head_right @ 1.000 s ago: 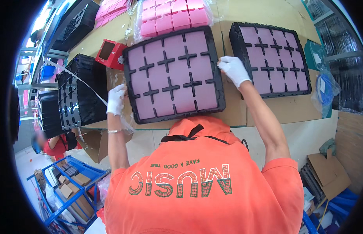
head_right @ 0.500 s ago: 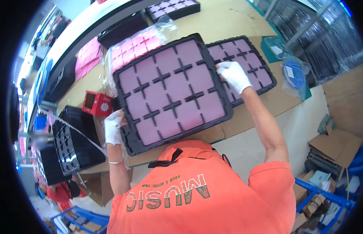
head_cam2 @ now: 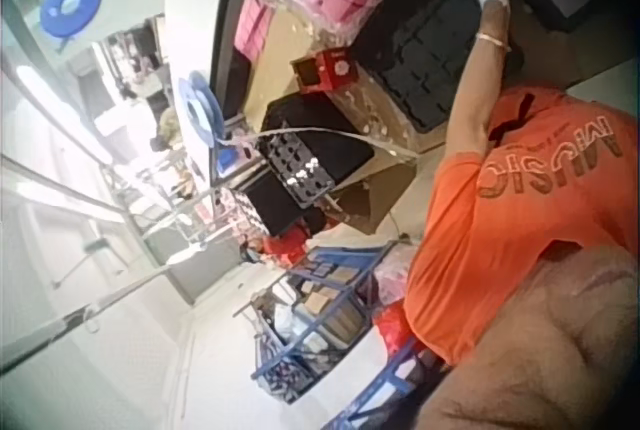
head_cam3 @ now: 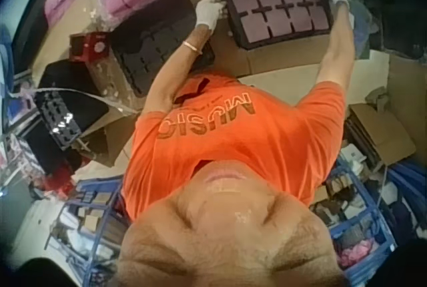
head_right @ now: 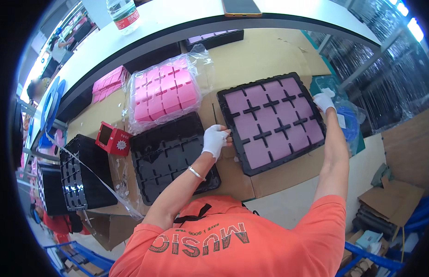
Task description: The person places pink foam blocks into black plastic trays, then secures them by hand with black plastic divider grids.
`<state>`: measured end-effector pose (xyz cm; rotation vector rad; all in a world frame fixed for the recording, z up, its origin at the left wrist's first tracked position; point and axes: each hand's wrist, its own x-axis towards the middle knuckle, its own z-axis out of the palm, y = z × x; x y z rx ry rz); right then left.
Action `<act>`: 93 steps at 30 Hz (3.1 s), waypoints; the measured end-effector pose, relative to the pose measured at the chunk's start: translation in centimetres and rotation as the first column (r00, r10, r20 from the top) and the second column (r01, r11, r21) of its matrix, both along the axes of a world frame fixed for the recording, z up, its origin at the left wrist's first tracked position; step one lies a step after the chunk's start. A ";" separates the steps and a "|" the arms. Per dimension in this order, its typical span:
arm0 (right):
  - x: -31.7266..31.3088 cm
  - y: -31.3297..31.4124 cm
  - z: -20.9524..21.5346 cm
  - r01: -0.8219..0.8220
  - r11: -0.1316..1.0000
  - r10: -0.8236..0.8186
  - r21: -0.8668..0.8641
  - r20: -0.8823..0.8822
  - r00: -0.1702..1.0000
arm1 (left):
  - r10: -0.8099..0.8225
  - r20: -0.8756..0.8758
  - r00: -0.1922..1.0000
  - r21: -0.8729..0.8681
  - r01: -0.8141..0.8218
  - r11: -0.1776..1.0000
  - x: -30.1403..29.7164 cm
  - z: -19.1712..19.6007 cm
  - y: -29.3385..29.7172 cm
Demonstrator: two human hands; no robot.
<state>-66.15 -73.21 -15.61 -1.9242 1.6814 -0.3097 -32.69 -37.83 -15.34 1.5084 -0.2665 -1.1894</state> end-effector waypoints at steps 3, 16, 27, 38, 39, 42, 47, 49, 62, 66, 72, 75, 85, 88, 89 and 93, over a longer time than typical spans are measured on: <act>-0.5 -2.8 -1.3 -0.210 0.978 0.201 -0.006 -0.259 0.945 | 0.005 -0.017 1.000 0.035 -0.005 0.999 -0.5 0.0 -1.3; -5.1 -7.4 -5.2 -0.530 0.836 0.508 0.141 -0.567 0.649 | -0.115 -0.070 0.991 0.107 0.122 0.987 -0.9 -0.9 -2.5; 2.7 -3.9 -2.9 -0.371 0.907 0.229 -0.198 -0.506 0.832 | -0.169 0.094 0.981 0.091 0.160 0.983 1.1 -1.2 -2.5; 3.3 1.3 1.0 -0.291 0.953 0.186 -0.086 -0.593 0.784 | -0.159 0.089 0.983 0.092 0.151 0.984 0.9 -1.7 -2.1; 3.1 1.3 0.6 -0.266 0.954 0.140 -0.140 -0.577 0.805 | -0.160 0.083 0.984 0.086 0.153 0.985 0.9 -1.7 -2.3; 2.9 1.9 0.5 -0.199 0.974 0.102 -0.112 -0.566 0.818 | -0.139 0.057 0.989 0.085 0.134 0.987 1.0 -1.6 -2.5; 2.4 2.3 0.5 -0.196 0.974 0.116 -0.115 -0.488 0.865 | -0.062 0.007 0.998 0.102 0.061 0.993 1.3 -1.9 -2.4; 0.4 2.1 -0.2 -0.147 0.980 0.071 -0.133 -0.458 0.886 | -0.144 0.470 0.871 0.096 0.111 0.989 -0.2 -1.4 -1.9; -5.8 19.9 4.6 -0.396 0.683 0.093 -0.614 -0.465 0.880 | -0.131 0.856 -0.501 0.502 0.742 0.444 -5.7 1.5 2.8; -6.0 22.2 3.5 -0.594 0.591 0.108 -0.546 -0.676 0.729 | -0.234 0.790 -0.566 0.612 0.712 0.344 -5.5 3.4 3.0; -4.1 20.3 1.2 -0.637 0.659 0.160 -0.400 -0.753 0.639 | -0.247 0.750 -0.613 0.661 0.689 0.297 -6.4 4.0 2.3; -4.5 20.4 1.6 -0.643 0.696 0.191 -0.319 -0.781 0.595 | -0.247 0.722 -0.646 0.691 0.665 0.282 -6.3 4.3 1.9; -3.6 18.9 -0.3 -0.681 0.624 0.214 -0.384 -0.754 0.621 | -0.393 0.795 -0.462 0.595 0.720 0.357 -7.2 6.0 2.2; -4.8 17.2 -2.4 -0.677 0.677 0.227 -0.290 -0.793 0.566 | -0.358 0.852 -0.383 0.507 0.774 0.380 -7.8 3.3 2.9; -3.3 17.5 -1.2 -0.614 0.765 0.236 -0.194 -0.803 0.547 | -0.332 0.863 -0.380 0.495 0.764 0.413 -8.2 2.3 3.0; -0.7 17.0 1.4 -0.495 0.868 0.266 0.042 -0.880 0.393 | -0.360 0.813 -0.457 0.576 0.721 0.385 -7.8 2.3 3.6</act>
